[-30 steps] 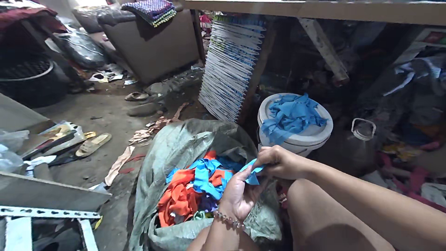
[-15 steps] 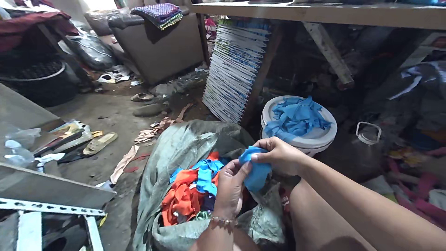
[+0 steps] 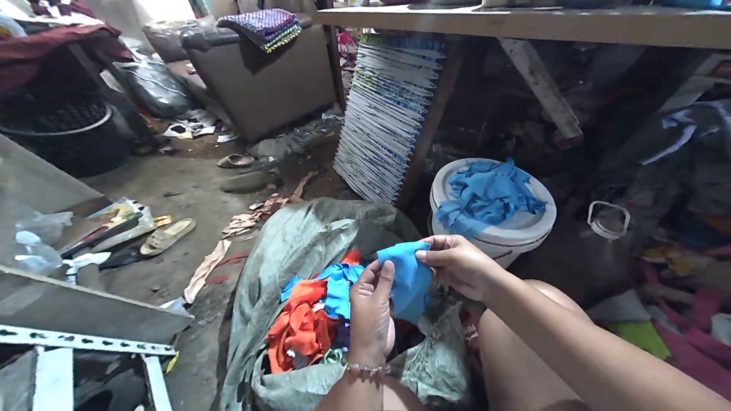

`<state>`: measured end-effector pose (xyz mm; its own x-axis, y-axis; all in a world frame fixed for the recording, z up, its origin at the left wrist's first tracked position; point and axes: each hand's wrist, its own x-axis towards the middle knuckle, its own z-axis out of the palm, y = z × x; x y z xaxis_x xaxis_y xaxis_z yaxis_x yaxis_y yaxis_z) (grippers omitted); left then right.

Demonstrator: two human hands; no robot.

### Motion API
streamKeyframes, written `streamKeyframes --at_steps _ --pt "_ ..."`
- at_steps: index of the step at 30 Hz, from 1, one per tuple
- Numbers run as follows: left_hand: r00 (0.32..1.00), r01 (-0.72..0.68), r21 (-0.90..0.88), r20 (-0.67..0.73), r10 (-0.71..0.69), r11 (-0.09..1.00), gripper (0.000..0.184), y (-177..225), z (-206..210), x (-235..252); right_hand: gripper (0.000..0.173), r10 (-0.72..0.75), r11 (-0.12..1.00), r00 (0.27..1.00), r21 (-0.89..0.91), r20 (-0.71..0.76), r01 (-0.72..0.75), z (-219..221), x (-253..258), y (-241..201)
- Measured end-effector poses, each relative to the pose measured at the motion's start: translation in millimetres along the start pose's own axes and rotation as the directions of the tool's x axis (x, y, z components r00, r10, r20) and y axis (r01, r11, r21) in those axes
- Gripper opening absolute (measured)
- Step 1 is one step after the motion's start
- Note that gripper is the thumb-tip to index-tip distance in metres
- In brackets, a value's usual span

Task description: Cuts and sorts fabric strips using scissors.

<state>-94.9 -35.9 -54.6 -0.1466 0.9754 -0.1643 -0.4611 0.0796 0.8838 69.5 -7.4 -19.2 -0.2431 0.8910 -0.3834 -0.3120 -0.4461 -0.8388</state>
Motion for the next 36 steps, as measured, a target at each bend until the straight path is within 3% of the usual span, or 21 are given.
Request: streamKeyframes --at_steps 2,4,6,8,11,14,19,24,26,28,31,33,35,36 --pt "0.997 -0.072 -0.002 0.031 0.072 0.997 0.013 -1.4 -2.5 -0.6 0.01 -0.008 1.0 1.0 0.011 -0.016 0.008 1.3 -0.1 -0.4" --pt "0.969 -0.155 -0.053 0.185 0.162 0.987 0.014 -4.3 -11.6 -0.2 0.009 -0.02 1.0 0.999 0.022 -0.034 0.021 1.3 1.2 1.0" --pt "0.901 -0.207 -0.06 0.377 0.214 0.976 0.013 -3.5 -18.2 1.9 0.01 -0.038 0.999 0.998 0.009 -0.039 0.039 1.2 1.9 1.8" --pt "0.871 -0.238 -0.025 0.437 0.225 0.971 0.011 -3.2 -18.2 4.0 0.011 -0.06 0.998 0.998 -0.013 -0.032 0.059 0.7 1.5 2.9" --pt "0.875 -0.283 0.083 0.43 0.222 0.956 0.007 -5.3 -17.7 6.9 0.01 -0.084 0.995 0.996 -0.048 0.022 0.085 -0.8 -0.4 5.4" --pt "0.915 -0.296 0.179 0.335 0.225 0.938 0.01 -5.1 -11.5 8.0 0.01 -0.092 0.994 0.993 -0.058 0.069 0.096 -2.8 -0.9 7.9" --pt "0.915 -0.358 0.223 0.278 0.293 0.907 0.013 -8.0 -7.7 7.8 0.011 -0.063 0.998 0.993 -0.009 0.097 0.064 -1.9 -0.3 14.6" --pt "0.847 -0.528 0.441 0.331 0.415 0.725 0.016 -7.5 -9.6 8.3 0.024 0.041 0.999 0.98 0.038 -0.195 -0.034 13.2 -6.9 27.7" --pt "0.87 -0.489 0.431 0.302 0.39 0.758 0.018 -6.5 -8.8 8.4 0.031 0.093 0.995 0.982 0.033 -0.165 -0.089 12.2 -9.7 37.1" --pt "0.897 -0.431 0.377 0.274 0.346 0.82 0.02 -5.1 -7.9 7.4 0.022 0.099 0.992 0.988 0.083 -0.114 -0.09 13.4 -12.9 41.5" --pt "0.937 -0.328 0.288 0.218 0.272 0.9 0.018 -6.1 -6.7 5.3 0.006 -0.023 0.987 0.982 0.154 -0.189 0.053 19.9 -13.1 43.5" --pt "0.954 -0.27 0.23 0.194 0.228 0.935 0.017 -5.0 -5.2 4.5 0.017 -0.087 0.987 0.974 0.111 -0.211 0.112 19.9 -10.1 43.1" --pt "0.958 -0.245 0.186 0.195 0.209 0.951 0.018 -5.0 -4.8 4.4 0.037 -0.076 0.993 0.988 0.082 -0.134 0.087 17.3 -8.1 40.6" --pt "0.957 -0.243 0.172 0.202 0.207 0.955 0.02 -5.3 -4.6 4.2 0.038 -0.056 0.994 0.993 0.083 -0.1 0.065 16.6 -7.9 38.3"
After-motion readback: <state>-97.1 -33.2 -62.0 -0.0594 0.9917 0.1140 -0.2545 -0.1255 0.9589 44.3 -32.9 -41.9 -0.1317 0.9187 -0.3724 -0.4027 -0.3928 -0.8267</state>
